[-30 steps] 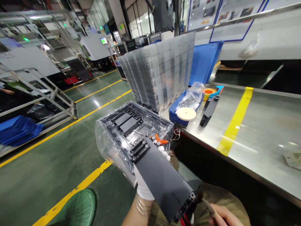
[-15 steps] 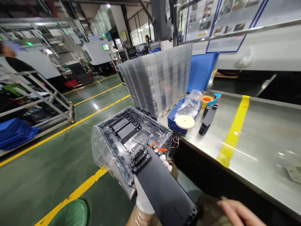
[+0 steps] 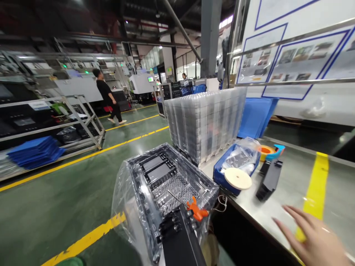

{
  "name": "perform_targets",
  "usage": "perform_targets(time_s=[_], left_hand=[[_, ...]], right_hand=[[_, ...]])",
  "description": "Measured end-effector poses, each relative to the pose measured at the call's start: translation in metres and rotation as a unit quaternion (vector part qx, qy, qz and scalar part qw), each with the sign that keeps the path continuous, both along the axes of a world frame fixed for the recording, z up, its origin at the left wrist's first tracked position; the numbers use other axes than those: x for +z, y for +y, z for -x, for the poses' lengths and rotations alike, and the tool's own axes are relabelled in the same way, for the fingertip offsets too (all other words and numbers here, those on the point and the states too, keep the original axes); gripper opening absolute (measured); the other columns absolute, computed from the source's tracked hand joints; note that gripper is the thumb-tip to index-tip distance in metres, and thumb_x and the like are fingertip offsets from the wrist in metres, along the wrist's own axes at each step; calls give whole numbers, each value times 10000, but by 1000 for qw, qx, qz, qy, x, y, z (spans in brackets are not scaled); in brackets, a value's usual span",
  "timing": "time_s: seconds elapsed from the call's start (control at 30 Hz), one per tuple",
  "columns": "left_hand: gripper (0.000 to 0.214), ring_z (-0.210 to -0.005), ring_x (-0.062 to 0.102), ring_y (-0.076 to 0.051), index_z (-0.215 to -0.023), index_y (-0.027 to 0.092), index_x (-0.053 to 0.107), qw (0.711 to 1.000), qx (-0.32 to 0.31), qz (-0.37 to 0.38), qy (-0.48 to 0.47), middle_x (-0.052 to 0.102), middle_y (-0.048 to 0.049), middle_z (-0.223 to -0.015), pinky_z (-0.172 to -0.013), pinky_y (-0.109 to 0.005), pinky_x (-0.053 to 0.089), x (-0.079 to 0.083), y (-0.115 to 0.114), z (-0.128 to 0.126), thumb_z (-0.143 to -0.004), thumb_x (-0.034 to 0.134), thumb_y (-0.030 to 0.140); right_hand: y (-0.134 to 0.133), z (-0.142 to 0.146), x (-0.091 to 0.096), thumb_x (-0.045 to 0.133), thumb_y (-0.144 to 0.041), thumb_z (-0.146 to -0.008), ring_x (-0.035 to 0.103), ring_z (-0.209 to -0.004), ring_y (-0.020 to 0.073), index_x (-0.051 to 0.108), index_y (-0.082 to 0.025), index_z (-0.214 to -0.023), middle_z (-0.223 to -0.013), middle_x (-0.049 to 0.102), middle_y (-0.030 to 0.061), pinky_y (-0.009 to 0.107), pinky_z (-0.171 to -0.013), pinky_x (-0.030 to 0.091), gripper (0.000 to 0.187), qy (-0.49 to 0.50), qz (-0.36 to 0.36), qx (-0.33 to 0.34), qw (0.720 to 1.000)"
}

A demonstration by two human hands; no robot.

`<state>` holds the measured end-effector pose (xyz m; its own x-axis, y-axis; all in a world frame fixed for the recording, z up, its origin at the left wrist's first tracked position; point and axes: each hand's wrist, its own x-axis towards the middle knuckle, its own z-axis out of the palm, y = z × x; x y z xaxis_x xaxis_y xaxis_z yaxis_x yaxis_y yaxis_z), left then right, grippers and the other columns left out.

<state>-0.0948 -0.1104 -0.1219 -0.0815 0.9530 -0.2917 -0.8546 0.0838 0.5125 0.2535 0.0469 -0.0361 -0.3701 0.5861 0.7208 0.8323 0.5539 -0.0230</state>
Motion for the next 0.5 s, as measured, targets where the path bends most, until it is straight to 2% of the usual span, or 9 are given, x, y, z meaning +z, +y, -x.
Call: perform_targets(time_s=[0.07,0.13,0.2,0.27,0.3,0.37,0.4,0.43,0.5], left_hand=[[125,-653,682,-249,-715,334,765,1000,12,-1,19,698,8,-607,-688,-436,597,3,8,2,-721,712,447],[274,-769,689,-235,-898,301,750,999,18,7,36,735,-20,-757,-770,-452,595,10,2,5,-791,649,532],[382,-861,686,-220,-1026,252,709,998,14,24,51,744,-56,-885,-820,-453,585,19,-16,6,-850,593,571],[376,-873,689,-222,-1022,230,705,997,10,47,61,743,-58,-880,-833,-447,578,27,-37,6,-864,598,554],[338,-862,694,-220,-993,224,716,996,11,59,63,743,-47,-847,-838,-438,576,30,-46,5,-862,621,521],[229,-863,699,-203,-943,224,742,995,13,79,60,751,-12,-811,-870,-381,564,35,-57,3,-851,671,422],[174,-883,697,-187,-927,231,751,995,12,86,56,758,1,-822,-890,-343,552,37,-58,1,-845,688,371],[135,-905,692,-171,-924,233,753,995,8,90,50,763,9,-850,-909,-316,539,39,-57,-2,-838,703,325],[131,-927,682,-158,-940,210,738,995,-17,91,38,760,2,-923,-930,-317,528,43,-51,-11,-839,709,288]], right_hand=[[25,53,12,297,-559,-986,707,-911,321,663,-97,-1078,-1017,722,200,453,-727,591,597,-42,-29,17,999],[52,92,21,257,-526,-984,680,-1028,359,662,-72,-1115,-1107,704,223,498,-802,583,622,-54,-24,23,998],[71,112,26,192,-426,-984,709,-925,380,705,-52,-989,-997,725,243,520,-744,596,634,-49,-14,41,998],[69,117,31,178,-374,-986,729,-776,358,714,-42,-927,-884,736,233,474,-638,615,633,-34,-12,65,997],[57,115,34,207,-382,-993,732,-739,333,706,-38,-977,-886,741,216,432,-602,620,607,-21,-13,86,996],[15,107,39,315,-375,-1003,736,-862,274,617,-94,-1239,-1116,722,140,339,-631,634,475,-5,8,136,991],[-12,101,41,374,-376,-999,730,-911,254,542,-127,-1346,-1167,708,113,311,-706,637,460,32,30,211,977],[-41,97,42,406,-334,-999,712,-981,231,456,-177,-1444,-1240,676,82,280,-802,619,475,37,94,272,957],[-92,92,43,405,-272,-1009,687,-1030,155,409,-299,-1485,-1264,664,-18,173,-862,567,476,28,155,341,927]])
